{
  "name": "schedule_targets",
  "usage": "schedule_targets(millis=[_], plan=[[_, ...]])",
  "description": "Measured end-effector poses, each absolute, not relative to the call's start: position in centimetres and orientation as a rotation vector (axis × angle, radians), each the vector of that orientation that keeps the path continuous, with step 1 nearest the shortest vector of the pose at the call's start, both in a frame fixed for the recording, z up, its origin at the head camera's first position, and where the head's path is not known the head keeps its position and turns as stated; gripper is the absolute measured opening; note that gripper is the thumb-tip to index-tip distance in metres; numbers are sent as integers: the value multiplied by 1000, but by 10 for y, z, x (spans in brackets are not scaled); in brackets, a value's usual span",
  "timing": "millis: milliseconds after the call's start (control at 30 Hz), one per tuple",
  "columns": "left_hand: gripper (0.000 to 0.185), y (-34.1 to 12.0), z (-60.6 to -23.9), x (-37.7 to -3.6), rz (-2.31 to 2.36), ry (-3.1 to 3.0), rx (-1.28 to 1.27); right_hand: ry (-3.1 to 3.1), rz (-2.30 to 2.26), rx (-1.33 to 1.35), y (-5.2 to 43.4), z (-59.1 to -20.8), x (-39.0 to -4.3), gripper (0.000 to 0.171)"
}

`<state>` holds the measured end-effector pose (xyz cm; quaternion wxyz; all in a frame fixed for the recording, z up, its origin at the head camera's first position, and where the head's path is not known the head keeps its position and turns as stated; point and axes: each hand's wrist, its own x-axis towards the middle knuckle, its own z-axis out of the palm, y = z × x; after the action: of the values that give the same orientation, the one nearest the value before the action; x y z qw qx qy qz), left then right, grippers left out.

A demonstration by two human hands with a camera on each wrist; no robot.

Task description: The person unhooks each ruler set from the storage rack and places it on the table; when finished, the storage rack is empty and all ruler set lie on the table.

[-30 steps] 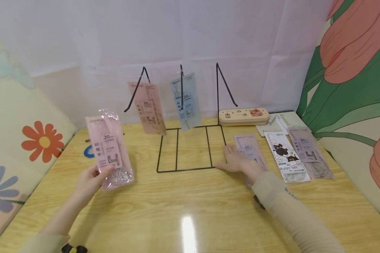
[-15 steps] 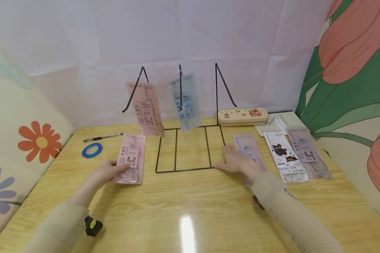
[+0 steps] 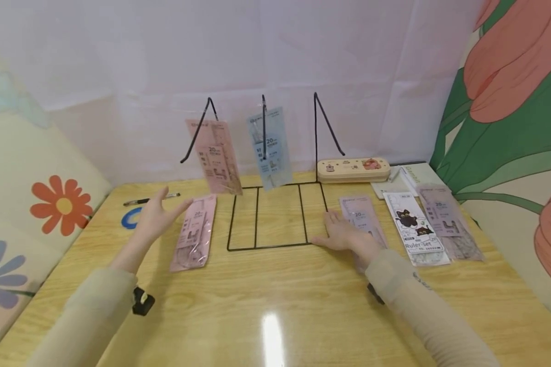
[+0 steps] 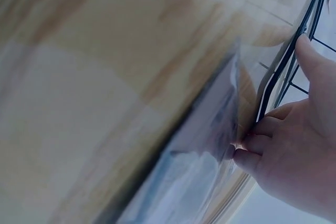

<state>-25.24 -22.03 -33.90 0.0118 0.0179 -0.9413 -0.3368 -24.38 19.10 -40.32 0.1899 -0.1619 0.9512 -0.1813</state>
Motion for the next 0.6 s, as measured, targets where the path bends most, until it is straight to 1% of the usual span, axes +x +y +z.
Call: schedule_targets(millis=[267,600], plan=[[95,-211,-332,-278,-1112,-2969,-64,2678,-498,-449,190,-402,-244,91],[98,-194,-339,-301,-1451,-2883,-136,2677,-495,-444,189,-402,-243,90]])
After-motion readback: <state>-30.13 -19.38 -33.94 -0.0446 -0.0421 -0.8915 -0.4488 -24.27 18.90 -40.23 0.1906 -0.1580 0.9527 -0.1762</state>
